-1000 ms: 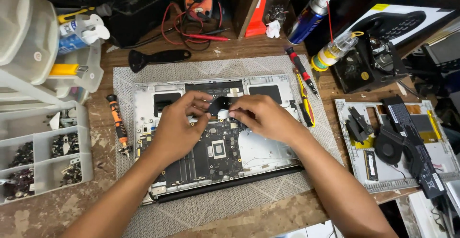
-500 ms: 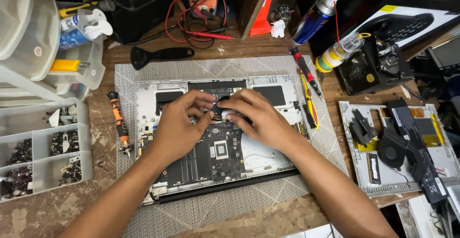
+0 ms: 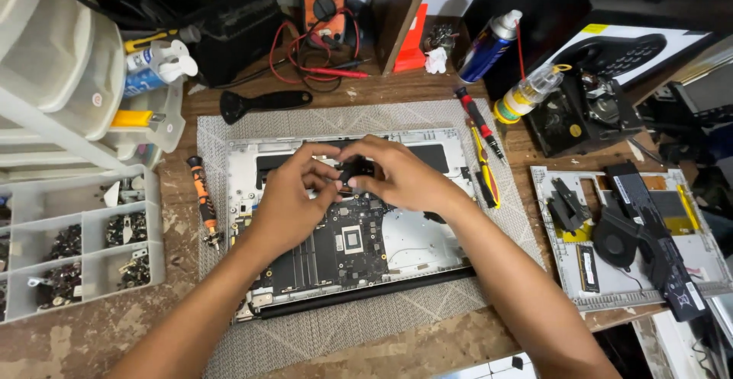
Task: Cleaning a laptop motherboard with a cloth and installing it back into the laptop chassis.
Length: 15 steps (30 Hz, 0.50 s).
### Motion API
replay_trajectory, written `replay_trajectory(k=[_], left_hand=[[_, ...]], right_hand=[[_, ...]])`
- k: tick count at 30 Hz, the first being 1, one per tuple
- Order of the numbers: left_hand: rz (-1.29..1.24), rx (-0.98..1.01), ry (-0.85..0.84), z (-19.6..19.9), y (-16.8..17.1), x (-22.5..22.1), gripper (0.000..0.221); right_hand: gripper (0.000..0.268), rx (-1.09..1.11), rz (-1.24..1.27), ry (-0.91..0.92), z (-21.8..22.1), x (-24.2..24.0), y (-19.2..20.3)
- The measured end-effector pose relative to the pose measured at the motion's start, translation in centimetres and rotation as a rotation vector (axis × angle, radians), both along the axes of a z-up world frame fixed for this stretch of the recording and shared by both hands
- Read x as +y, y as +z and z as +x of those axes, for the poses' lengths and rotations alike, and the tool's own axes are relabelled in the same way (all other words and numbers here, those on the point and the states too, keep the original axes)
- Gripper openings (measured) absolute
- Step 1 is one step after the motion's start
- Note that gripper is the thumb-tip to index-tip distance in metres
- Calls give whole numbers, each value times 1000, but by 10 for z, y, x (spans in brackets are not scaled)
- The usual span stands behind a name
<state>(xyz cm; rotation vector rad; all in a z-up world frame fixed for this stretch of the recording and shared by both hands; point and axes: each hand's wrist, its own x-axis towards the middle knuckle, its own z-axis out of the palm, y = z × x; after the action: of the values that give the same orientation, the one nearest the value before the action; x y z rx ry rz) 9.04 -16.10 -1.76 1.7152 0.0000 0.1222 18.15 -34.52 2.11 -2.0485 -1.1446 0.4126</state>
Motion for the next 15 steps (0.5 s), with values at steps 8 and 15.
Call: replay_trajectory(k=[8, 15], left_hand=[[214, 17, -71, -1, 9, 3, 48], [231, -11, -60, 8, -6, 0, 50]], right_hand=[[15, 240, 315, -166, 13, -4, -37], [13, 250, 409, -176, 7, -7, -52]])
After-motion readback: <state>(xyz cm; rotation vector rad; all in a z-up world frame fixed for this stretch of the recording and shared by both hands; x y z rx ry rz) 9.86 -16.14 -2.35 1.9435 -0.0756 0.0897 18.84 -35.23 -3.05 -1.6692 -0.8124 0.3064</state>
